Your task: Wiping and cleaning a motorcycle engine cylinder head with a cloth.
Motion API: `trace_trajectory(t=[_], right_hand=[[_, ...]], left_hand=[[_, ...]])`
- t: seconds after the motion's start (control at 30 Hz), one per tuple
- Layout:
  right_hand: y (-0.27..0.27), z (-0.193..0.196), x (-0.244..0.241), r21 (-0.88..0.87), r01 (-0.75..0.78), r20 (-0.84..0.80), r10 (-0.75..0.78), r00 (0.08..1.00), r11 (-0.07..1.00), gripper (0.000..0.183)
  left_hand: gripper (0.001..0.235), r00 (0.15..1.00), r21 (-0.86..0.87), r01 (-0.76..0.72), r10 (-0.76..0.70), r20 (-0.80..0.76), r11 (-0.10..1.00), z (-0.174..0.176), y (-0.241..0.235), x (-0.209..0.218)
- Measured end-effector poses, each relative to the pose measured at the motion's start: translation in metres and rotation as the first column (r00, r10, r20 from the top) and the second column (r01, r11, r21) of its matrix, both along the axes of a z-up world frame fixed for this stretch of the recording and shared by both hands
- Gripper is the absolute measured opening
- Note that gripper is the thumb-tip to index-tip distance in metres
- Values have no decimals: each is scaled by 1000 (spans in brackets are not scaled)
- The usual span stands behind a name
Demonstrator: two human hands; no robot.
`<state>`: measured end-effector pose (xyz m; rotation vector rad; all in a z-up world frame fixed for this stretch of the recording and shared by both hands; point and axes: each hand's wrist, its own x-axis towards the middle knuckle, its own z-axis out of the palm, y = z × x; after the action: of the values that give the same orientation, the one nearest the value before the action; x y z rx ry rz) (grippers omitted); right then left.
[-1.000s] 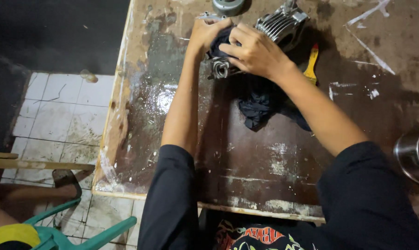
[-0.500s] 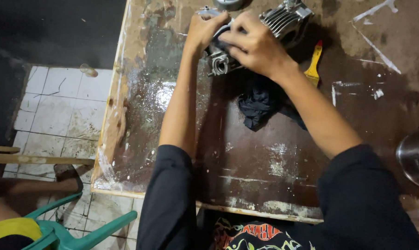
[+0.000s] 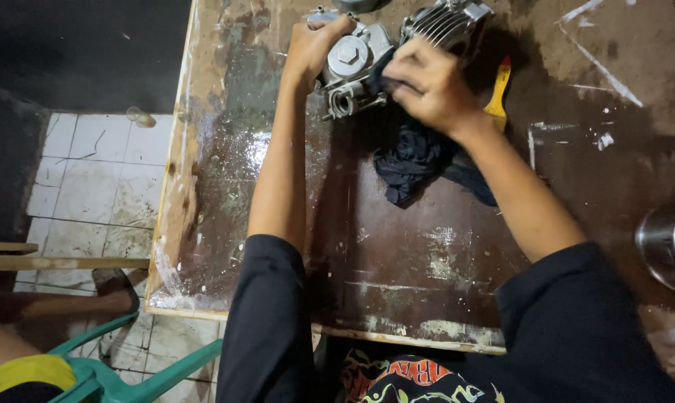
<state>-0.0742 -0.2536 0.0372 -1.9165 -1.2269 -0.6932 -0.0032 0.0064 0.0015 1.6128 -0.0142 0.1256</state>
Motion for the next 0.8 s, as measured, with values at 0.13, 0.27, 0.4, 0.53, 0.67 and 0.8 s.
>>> trace_trajectory(t=[0.13,0.27,0.4,0.53,0.67,0.8], right_hand=[[8,-27,-2,-121,108,253,-74,964,987,25],[9,-25,-9,-37,186,184,-176,967,982,26],[21,-30,-12,-63,288,231,-266,936,956,28],[17,-23,-14,-83,242,221,-219,950,967,24],[13,-32,-7,-79,81,266,-57,962,994,27],[22,-45,-6,185,246,-170,-215,962,952,20]], left_hand=[[36,1000,-25,-7,6,-18,1000,-5,2,-1],[36,998,21,-67,67,11,998,-10,7,3],[37,993,30,-103,101,59,994,-10,4,0],[35,992,28,-121,120,32,992,-2,-1,-8],[33,992,25,-112,110,59,993,-9,0,-4],[32,994,-13,-106,106,35,994,-2,-3,-7]])
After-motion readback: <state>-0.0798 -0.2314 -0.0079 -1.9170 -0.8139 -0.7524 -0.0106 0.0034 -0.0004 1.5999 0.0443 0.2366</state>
